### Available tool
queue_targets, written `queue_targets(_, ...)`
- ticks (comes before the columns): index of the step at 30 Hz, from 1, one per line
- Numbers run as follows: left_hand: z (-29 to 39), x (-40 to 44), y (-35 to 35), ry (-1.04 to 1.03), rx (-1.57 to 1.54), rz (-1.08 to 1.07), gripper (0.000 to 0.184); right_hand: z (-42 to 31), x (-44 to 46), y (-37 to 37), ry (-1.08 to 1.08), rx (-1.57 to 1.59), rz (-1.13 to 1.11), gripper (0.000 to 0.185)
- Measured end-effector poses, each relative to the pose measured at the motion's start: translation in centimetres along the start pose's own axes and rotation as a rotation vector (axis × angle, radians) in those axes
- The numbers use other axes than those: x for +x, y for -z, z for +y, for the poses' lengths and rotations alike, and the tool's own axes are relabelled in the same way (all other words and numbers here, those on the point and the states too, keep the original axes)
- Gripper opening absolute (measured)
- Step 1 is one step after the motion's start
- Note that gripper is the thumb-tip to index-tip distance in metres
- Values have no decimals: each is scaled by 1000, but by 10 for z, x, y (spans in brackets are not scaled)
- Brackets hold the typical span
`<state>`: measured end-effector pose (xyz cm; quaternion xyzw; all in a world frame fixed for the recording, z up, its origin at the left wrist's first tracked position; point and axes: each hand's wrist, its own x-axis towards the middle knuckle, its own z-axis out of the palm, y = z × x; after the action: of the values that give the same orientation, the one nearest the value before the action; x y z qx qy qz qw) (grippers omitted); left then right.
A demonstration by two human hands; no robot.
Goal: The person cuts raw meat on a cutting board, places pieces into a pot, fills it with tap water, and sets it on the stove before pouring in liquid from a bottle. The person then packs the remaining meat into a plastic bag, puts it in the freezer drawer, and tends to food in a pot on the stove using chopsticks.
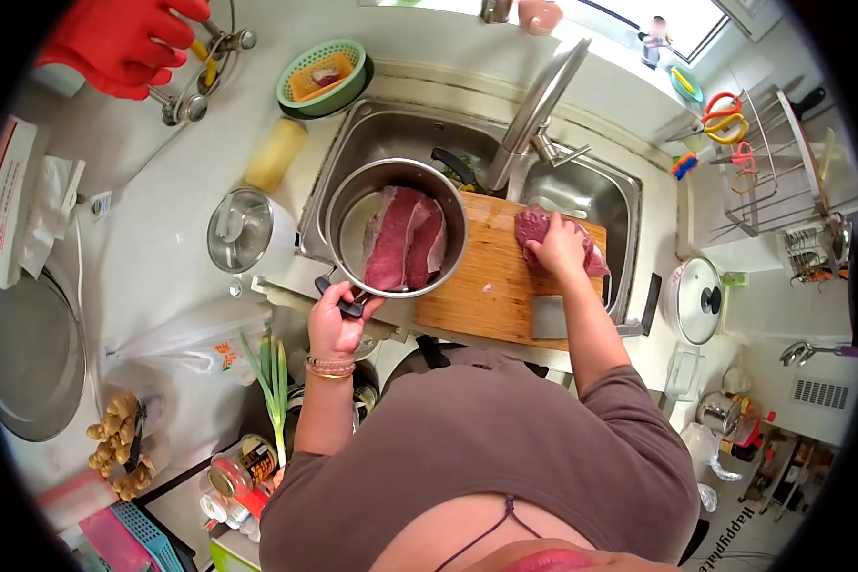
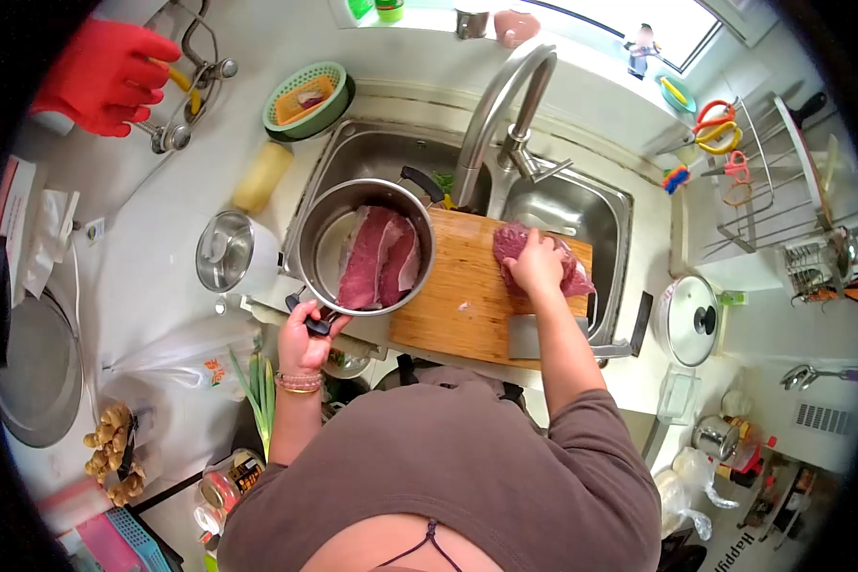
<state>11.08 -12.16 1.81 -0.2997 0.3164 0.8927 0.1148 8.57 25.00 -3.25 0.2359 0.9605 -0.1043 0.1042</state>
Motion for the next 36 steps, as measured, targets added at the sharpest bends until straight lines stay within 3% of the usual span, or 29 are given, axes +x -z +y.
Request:
queue_targets(2, -1, 1, 5, -4, 37, -25, 16, -14, 2, 4, -37, -25, -27, 71)
queue_targets(6, -5, -1, 9, -40, 66, -22, 15, -18, 5, -27, 52, -31, 176, 66)
queue_targets(9, -5, -7, 2, -11, 78, -26, 17, -29, -26, -17, 36, 151, 127, 58)
queue_targets(13, -6, -10, 6, -51, 37, -16, 18, 14, -3, -45, 135, 402, 247, 56)
queue_targets(15, -5, -13, 4, -53, 53, -3, 19, 37, 12, -40, 110, 836, 170, 39)
queue_targets(16, -5, -11, 7, -49, 60, 10, 20, 34, 4, -20, -18, 1146, -12, 27)
queue_targets(18, -7, -9, 8, -48, 31, -37, 20, 33, -3, -15, -153, 1484, -187, 22)
queue_targets(19, -7, -8, 7, -73, 53, -41, 20, 24, -8, -16, -188, 1566, -118, 27)
queue_targets(20, -9, -7, 6, -89, 78, -48, 20, 15, -7, -21, -121, 1213, -121, 38)
queue_targets(22, -12, 10, 22, -48, 32, -49, 18, 5, 6, -63, 206, 615, 368, 52)
queue_targets(24, -12, 3, 9, -51, 34, 36, 18, -37, -7, -29, 557, 384, 261, 67)
queue_targets(27, -8, -6, 7, -64, 20, 76, 18, -68, -1, -8, 589, -78, -173, 74)
queue_targets(31, 0, -8, 17, -65, 4, 73, 19, -72, 24, -8, 661, -209, -133, 77)
queue_targets(36, 12, -16, 41, -92, -18, 74, 22, -72, 47, -5, 746, -80, -145, 81)
